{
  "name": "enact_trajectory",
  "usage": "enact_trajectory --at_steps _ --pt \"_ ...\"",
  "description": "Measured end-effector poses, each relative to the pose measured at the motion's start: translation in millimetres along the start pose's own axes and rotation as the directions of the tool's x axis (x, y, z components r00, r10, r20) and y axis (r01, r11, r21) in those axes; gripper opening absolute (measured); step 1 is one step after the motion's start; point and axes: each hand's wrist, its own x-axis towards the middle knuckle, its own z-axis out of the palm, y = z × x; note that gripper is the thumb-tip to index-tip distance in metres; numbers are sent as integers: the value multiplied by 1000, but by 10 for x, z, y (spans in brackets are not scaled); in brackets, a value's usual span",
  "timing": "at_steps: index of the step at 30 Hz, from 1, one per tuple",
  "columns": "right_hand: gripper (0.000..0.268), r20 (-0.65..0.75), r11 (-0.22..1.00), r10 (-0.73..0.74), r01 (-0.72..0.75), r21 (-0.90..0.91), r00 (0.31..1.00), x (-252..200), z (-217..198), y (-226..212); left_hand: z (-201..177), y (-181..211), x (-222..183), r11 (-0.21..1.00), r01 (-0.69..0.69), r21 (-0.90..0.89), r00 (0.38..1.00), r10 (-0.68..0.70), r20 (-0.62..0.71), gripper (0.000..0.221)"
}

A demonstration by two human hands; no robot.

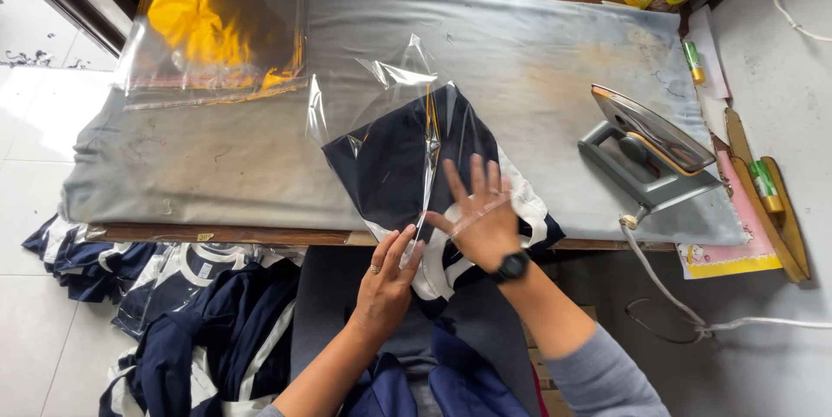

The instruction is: Ironing a shirt, folding it neatly, and placing it into a clear plastic packaging sleeve.

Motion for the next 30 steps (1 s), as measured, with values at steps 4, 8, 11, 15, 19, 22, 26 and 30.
enact_trajectory --at_steps 4,8,11,15,19,22,26,30 --pt "94 302 982 143 -174 78 943 -413 -130 418 -38 -20 -17 997 -81 -22 996 80 -32 36" --pt "67 -38 953 51 -37 301 998 -801 172 913 -52 -71 -65 989 -147 -22 981 143 -132 23" --pt "25 -129 721 265 -107 685 955 -812 2 996 -124 -34 -150 995 -91 38 987 96 -130 31" --pt "14 -74 613 381 -192 766 921 -471 -18 1182 8 72 -432 964 77 -253 984 -114 -138 35" --pt "55 327 376 310 -431 820 893 -180 -14 1197 219 221 -396 334 643 -689 572 -808 142 63" --pt "47 327 357 324 -435 826 888 -148 375 1295 247 206 -242 -54 719 -693 339 -843 417 69" --pt "19 267 295 402 -400 868 876 -230 440 1219 323 223 -200 -251 639 -727 248 -827 504 37" --pt "15 342 81 416 -408 909 843 -418 70 1032 281 202 -259 -290 599 -747 181 -859 478 29"
